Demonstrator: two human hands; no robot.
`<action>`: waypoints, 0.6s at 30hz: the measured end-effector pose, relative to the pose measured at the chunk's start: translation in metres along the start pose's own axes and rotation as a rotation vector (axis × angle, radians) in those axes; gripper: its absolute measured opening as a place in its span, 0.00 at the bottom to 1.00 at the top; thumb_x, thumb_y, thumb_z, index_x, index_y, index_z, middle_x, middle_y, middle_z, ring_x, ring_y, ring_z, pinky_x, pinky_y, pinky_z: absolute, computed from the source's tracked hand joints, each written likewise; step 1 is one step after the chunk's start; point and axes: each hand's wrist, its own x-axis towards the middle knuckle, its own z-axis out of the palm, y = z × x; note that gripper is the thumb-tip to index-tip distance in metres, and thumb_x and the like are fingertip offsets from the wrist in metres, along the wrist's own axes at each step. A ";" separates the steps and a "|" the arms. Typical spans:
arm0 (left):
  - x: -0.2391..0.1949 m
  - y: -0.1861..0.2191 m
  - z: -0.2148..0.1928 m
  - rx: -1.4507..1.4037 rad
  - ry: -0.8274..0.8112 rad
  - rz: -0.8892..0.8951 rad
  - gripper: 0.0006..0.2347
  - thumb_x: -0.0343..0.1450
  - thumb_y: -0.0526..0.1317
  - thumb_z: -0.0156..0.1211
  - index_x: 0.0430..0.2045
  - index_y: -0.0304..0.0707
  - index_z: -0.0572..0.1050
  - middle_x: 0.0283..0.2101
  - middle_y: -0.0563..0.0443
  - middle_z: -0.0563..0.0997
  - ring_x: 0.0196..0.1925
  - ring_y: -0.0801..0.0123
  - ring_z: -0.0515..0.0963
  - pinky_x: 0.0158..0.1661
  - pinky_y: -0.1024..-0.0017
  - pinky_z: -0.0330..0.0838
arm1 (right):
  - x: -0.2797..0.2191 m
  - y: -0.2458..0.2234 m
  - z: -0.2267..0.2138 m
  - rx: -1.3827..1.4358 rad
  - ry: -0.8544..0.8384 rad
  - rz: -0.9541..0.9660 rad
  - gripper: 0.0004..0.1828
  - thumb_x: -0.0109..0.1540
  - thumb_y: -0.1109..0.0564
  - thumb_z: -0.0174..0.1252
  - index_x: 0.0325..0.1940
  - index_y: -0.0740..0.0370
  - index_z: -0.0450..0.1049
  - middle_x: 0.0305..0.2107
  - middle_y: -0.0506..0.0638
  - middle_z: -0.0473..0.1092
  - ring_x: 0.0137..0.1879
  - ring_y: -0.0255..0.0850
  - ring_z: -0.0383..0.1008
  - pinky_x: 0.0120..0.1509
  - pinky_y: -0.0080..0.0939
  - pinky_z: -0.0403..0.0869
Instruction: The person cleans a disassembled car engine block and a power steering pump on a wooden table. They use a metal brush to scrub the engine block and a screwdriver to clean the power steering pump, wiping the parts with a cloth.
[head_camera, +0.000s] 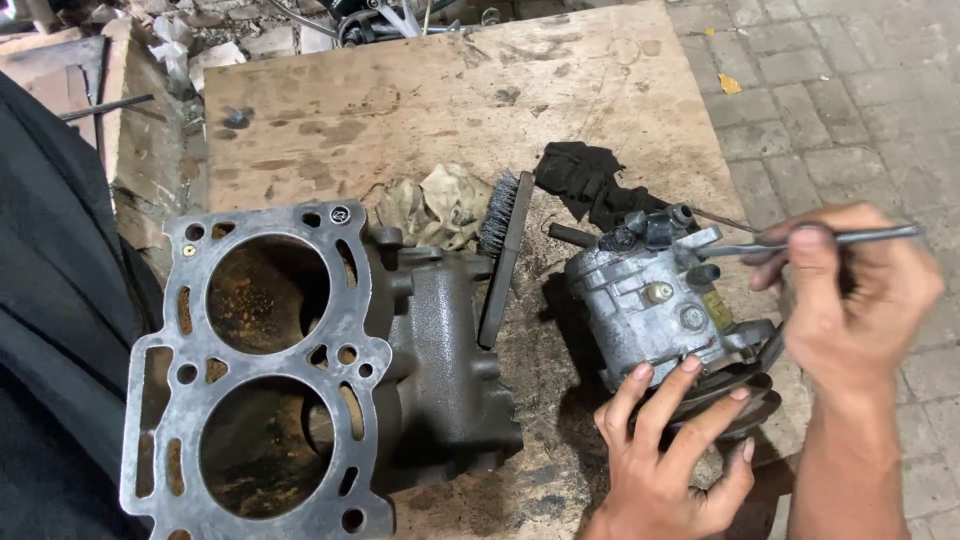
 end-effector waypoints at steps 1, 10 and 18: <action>0.000 -0.001 0.000 0.001 -0.003 -0.002 0.14 0.71 0.46 0.65 0.51 0.54 0.82 0.64 0.51 0.75 0.68 0.57 0.66 0.59 0.62 0.64 | -0.001 0.000 0.004 0.001 0.000 0.004 0.09 0.77 0.75 0.45 0.44 0.84 0.67 0.34 0.70 0.70 0.28 0.50 0.75 0.29 0.40 0.76; 0.001 -0.001 0.001 0.025 0.039 0.046 0.14 0.69 0.47 0.62 0.49 0.52 0.83 0.62 0.49 0.77 0.68 0.57 0.65 0.59 0.64 0.60 | -0.003 0.003 0.001 -0.142 0.090 -0.080 0.12 0.83 0.68 0.45 0.48 0.83 0.65 0.34 0.70 0.71 0.31 0.50 0.75 0.31 0.41 0.73; 0.002 -0.004 0.004 0.047 0.057 0.042 0.13 0.71 0.49 0.60 0.47 0.55 0.84 0.61 0.51 0.78 0.66 0.58 0.67 0.60 0.65 0.62 | 0.014 -0.030 0.029 -0.091 -0.109 -0.099 0.09 0.71 0.71 0.49 0.38 0.74 0.73 0.22 0.56 0.72 0.21 0.38 0.72 0.22 0.32 0.68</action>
